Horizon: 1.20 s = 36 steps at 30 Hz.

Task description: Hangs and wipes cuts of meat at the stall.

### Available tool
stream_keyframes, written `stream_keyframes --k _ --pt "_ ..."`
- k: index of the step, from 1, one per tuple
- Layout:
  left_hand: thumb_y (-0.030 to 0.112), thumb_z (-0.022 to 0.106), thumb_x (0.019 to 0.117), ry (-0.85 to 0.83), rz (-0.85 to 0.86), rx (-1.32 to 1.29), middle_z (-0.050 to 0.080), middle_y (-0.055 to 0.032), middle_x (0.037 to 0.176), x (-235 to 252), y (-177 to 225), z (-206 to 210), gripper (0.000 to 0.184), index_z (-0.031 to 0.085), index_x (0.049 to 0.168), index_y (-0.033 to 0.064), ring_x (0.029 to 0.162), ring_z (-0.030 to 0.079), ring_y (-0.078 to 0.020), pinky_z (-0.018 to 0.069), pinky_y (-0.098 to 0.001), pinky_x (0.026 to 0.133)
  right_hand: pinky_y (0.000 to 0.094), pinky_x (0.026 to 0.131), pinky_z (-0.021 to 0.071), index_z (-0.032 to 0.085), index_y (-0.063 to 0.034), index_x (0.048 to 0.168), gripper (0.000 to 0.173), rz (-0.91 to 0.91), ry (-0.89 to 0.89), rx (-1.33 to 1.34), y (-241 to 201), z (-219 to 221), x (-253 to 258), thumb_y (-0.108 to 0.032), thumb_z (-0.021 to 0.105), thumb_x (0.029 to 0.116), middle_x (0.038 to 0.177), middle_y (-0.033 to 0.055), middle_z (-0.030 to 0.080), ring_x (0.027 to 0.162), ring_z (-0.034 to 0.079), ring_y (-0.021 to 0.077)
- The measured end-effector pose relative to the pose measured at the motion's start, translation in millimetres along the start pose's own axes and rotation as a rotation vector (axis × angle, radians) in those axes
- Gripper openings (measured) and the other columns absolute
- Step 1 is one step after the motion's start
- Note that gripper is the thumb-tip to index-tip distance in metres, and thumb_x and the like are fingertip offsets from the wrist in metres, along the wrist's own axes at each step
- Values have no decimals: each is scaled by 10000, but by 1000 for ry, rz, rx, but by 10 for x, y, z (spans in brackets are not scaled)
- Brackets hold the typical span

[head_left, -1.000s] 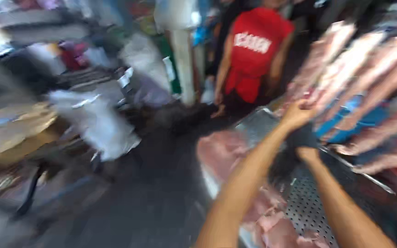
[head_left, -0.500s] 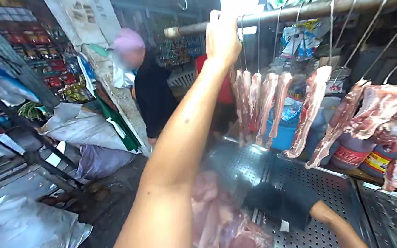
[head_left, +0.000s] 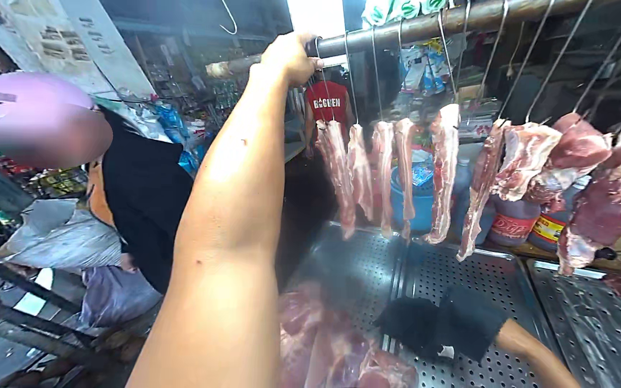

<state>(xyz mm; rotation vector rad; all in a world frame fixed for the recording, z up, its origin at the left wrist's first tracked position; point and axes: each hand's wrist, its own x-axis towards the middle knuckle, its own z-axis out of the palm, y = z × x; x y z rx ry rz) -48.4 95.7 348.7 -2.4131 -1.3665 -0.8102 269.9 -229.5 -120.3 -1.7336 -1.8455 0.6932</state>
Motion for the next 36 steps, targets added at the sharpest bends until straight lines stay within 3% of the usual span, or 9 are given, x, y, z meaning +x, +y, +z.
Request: stream_keyframes --k 5,11,15,18,22,25,27,31,36 --pt "468 625 1002 -25 -76 31 581 -210 1421 -39 -4 -14 579 482 1523 259 1322 543 -454 410 -743 1023 564 776 570 744 0 983 204 -352 -41 -103 -497 -317 -70 -182 676 922 924 179 738 894 723 321" --pt "520 668 954 96 -105 8 429 -211 1566 -199 119 29 731 412 1576 234 1360 482 -477 369 -763 1027 512 1055 458 697 49 1194 461 -50 -36 -79 -154 -296 -83 -266 749 862 1176 215 710 1164 648 310" --pt "193 543 1024 412 11 -419 620 -194 1313 -959 689 532 372 596 1346 15 1165 641 -288 533 -471 1001 492 971 515 740 21 1084 392 -207 217 -48 -355 -238 -70 -301 749 861 1065 185 743 1044 697 273" --pt "213 515 1066 223 -98 -803 688 -163 1231 -1431 980 1300 345 602 1323 0 1127 671 -235 542 -452 994 408 955 528 739 5 1081 371 -319 226 27 -549 -427 -41 -284 768 851 1048 145 745 1020 691 184" --pt "297 544 1070 78 -278 -1091 489 -175 1537 -1485 1066 1999 564 381 1551 51 1378 521 -291 432 -496 1138 191 916 510 704 52 1111 420 -444 252 216 -876 -743 -66 -288 761 871 1010 64 745 973 644 -35" --pt "264 591 1051 -69 -200 -1355 633 -177 1326 -1303 944 2230 475 512 1430 -10 1189 630 -222 511 -430 1041 71 880 486 656 47 1138 463 -424 319 274 -1077 -884 65 -281 776 833 990 -56 719 947 587 -167" --pt "246 635 1027 -123 -121 -1418 687 -153 1162 -1339 870 2265 407 586 1321 -31 1033 675 -187 559 -396 956 105 876 489 642 68 1154 492 -355 387 236 -1247 -943 259 -263 779 817 1002 -1 711 946 594 -119" --pt "272 697 984 -78 -110 -1462 710 -81 1109 -1825 796 2134 413 595 1336 83 919 680 -145 580 -352 823 403 978 503 671 96 1159 419 -245 446 55 -1635 -1011 824 -184 735 853 1107 209 703 1069 650 212" --pt "56 588 990 -40 -178 -1463 696 -47 1033 -2300 920 1979 278 624 1265 66 843 651 -93 570 -309 739 316 834 542 643 -12 1141 165 -160 363 525 -2326 -981 1515 -63 586 995 1011 68 644 936 612 105"
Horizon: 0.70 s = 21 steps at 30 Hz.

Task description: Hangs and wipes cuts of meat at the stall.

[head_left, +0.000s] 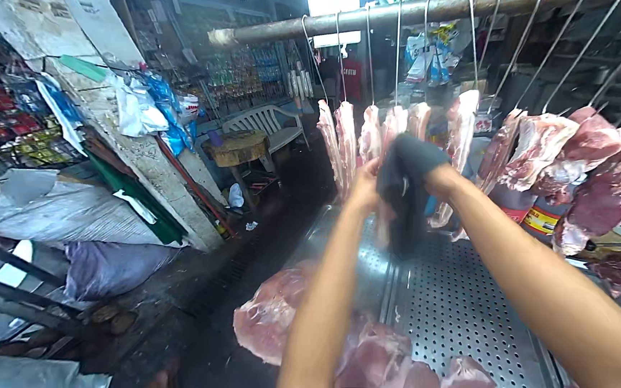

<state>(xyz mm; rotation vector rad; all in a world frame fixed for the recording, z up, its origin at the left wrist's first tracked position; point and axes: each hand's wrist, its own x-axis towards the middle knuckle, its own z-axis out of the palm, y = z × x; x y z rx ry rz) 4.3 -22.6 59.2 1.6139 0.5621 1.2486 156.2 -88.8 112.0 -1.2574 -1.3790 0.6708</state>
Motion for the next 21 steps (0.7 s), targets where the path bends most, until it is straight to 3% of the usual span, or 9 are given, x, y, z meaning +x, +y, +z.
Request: stream_keyframes --k 2,4,6,8,12,13,16,19,21 --pt "22 562 984 48 -35 83 704 -89 1073 -132 -15 20 287 634 1261 49 905 674 -146 585 -376 797 426 825 547 644 -3 1144 202 109 95 3 -105 277 273 -129 574 1001 1045 131 648 960 626 198" --pt "69 526 1028 62 -112 145 687 -102 1024 -280 20 17 218 637 1212 38 865 659 -161 565 -382 777 565 916 499 661 73 1136 282 134 139 -270 -156 479 465 -159 584 994 1140 254 655 1087 621 346" --pt "69 554 1012 40 -207 181 683 -102 953 -386 22 -10 180 630 1169 28 809 657 -155 563 -360 735 651 1029 414 657 131 1172 355 109 28 -647 -254 582 472 -168 547 1016 1265 332 629 1258 566 462" --pt "69 569 1013 -17 -276 200 681 -101 839 -471 -137 -56 148 636 1117 -13 689 647 -142 559 -326 651 665 1039 397 652 130 1193 377 82 13 -800 -212 652 483 -186 547 1016 1291 338 618 1282 550 485" --pt "134 627 1020 -63 -316 170 663 -83 800 -646 -546 -138 158 621 1054 -20 605 624 -125 558 -300 599 650 1041 419 628 103 1265 449 -127 222 -673 178 651 556 -174 674 915 1306 323 616 1287 557 459" --pt "132 654 1003 -55 -319 167 699 -96 844 -671 -627 -139 186 640 1102 -24 629 653 -129 577 -301 617 651 1037 423 635 105 1253 452 -175 253 -641 277 635 544 -168 692 897 1293 323 623 1279 563 460" --pt "124 703 965 -36 -351 158 746 -95 970 -728 -851 -90 278 652 1193 -27 830 728 -140 613 -324 814 685 988 447 659 105 1200 432 -281 241 -679 612 666 364 -170 722 872 1232 337 644 1212 597 489" --pt "129 678 982 -42 -373 81 757 -77 976 -849 -1032 -46 283 629 1200 -45 851 732 -127 604 -307 834 696 1011 424 633 79 1278 419 -40 35 -762 784 750 65 -200 669 968 1294 330 622 1252 573 496" --pt "134 652 1001 -46 -401 46 756 -67 987 -911 -1090 -36 280 618 1217 -42 853 727 -117 596 -290 824 686 1041 401 624 64 1307 435 71 -14 -759 800 751 11 -210 668 973 1326 316 612 1285 553 483"
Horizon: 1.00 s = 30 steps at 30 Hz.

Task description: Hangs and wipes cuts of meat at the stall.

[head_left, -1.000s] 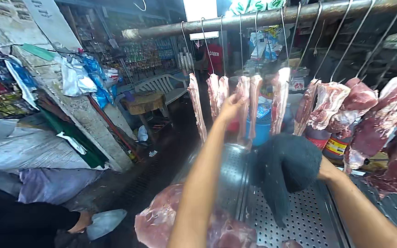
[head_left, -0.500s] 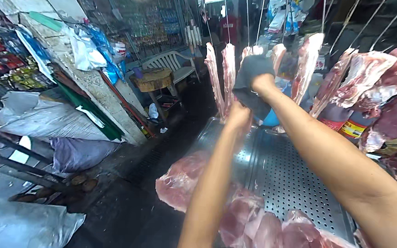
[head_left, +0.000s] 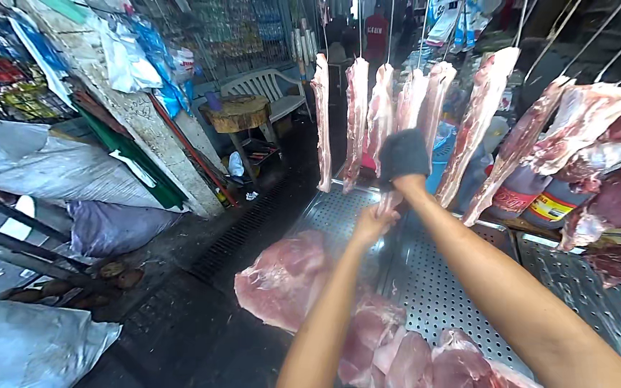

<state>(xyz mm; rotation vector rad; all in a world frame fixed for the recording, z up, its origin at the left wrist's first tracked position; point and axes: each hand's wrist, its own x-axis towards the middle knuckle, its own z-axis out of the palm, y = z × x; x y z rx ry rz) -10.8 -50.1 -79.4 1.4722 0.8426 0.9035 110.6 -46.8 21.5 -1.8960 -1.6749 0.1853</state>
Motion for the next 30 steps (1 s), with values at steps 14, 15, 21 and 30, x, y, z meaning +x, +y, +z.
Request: stream_keyframes --k 14,15,21,30 --pt "212 552 1068 -81 -134 75 726 -90 1051 -309 -85 -102 318 590 1279 -23 877 718 -132 600 -302 808 621 1129 367 619 66 1336 466 -41 -92 -84 404 355 -329 -253 617 996 1383 302 589 1358 513 444" --pt "208 545 1070 -70 -122 67 724 -81 1020 -334 -74 -61 309 593 1266 -26 839 707 -116 591 -288 785 618 1126 370 621 74 1328 461 -52 -66 -72 426 331 -333 -238 627 988 1373 307 593 1348 521 445" --pt "209 509 1084 51 -100 -15 735 -51 956 -363 -223 86 284 606 1244 -5 727 678 -86 567 -257 686 519 1144 415 593 59 1354 436 -200 -161 144 837 215 -334 -186 631 995 1371 257 602 1333 550 337" --pt "17 398 1070 13 -117 -334 702 -89 969 -546 -357 77 272 498 1309 -68 825 718 -153 618 -337 791 485 1079 445 655 125 1217 430 -179 -326 160 1146 139 -924 -168 720 910 1209 282 680 1189 630 331"
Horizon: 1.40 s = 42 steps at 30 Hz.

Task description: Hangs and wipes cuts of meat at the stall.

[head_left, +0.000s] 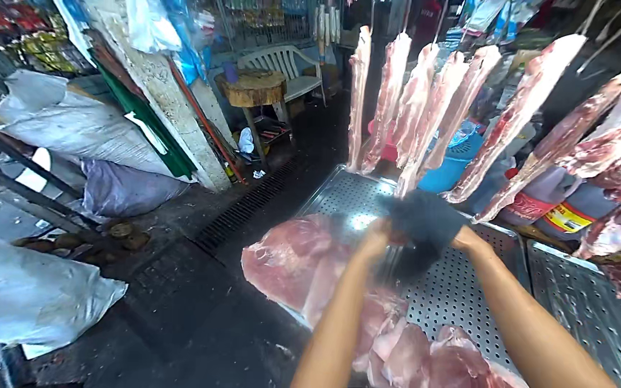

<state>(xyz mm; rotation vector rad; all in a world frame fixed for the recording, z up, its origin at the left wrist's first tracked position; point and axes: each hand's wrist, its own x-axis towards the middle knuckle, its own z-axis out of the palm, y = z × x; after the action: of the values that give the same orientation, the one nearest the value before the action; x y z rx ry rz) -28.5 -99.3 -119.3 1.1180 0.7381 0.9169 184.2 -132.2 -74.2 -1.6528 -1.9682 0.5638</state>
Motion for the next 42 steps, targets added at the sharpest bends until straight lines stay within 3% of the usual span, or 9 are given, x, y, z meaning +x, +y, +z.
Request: stream_keyframes --k 3,5,13,19,27,32,35,39,42 --pt "-25 395 1033 -56 -76 -85 731 -74 909 -96 -171 174 228 555 1195 -30 774 721 -167 615 -334 731 474 1029 460 677 76 1190 391 221 -53 20 -403 318 144 -211 720 928 1159 231 685 1108 634 301" --pt "4 387 1058 -51 -114 -84 703 -47 875 -121 -218 212 195 549 1167 -5 737 693 -137 597 -306 707 555 1158 354 622 60 1330 499 312 -135 -78 -568 444 257 -277 681 966 1375 267 602 1342 527 387" --pt "-2 492 1011 102 -129 316 722 -66 862 83 -102 41 182 599 1155 -32 702 694 -113 585 -274 661 658 1097 375 617 7 1356 521 165 -233 -238 -407 119 279 -366 620 992 1397 258 593 1346 525 421" --pt "291 515 1052 9 -234 1110 671 -150 1314 268 -47 -111 407 600 1402 101 1236 635 -311 482 -565 1067 628 1030 475 515 -85 1457 585 -384 -436 -504 58 -162 117 -205 720 922 1431 189 550 1289 555 386" --pt "193 452 1085 155 342 718 714 -101 1234 689 823 756 327 671 1298 75 1130 686 -200 535 -429 1027 502 773 594 760 -186 926 181 -250 163 -693 -69 -1359 -592 -339 664 920 908 37 738 873 716 224" --pt "305 359 1122 296 466 638 596 -185 1424 1166 1270 1002 449 526 1483 97 1277 594 -360 462 -592 1052 417 1131 427 545 94 1380 543 215 409 -267 102 -1579 -1010 -298 568 1004 1352 261 622 1283 605 309" --pt "352 426 1103 339 452 632 558 -197 1455 1324 1382 1078 462 551 1460 86 1324 547 -373 434 -588 1084 214 1037 454 580 57 1313 348 305 448 136 -139 -1711 -892 -109 603 1008 1217 149 674 1123 623 98" --pt "411 454 1097 169 334 422 585 -197 1419 1403 1421 1077 503 532 1475 89 1254 589 -333 474 -532 1040 60 888 463 646 44 1152 436 -210 235 187 -154 -1748 -807 -288 713 878 1024 -30 714 978 585 -158" --pt "304 542 1077 22 394 315 696 -162 1168 1412 1320 959 379 635 1312 22 1006 665 -230 542 -441 910 245 978 475 617 106 1222 407 0 354 137 -283 -1601 -570 -145 693 910 1138 169 680 1074 609 87"
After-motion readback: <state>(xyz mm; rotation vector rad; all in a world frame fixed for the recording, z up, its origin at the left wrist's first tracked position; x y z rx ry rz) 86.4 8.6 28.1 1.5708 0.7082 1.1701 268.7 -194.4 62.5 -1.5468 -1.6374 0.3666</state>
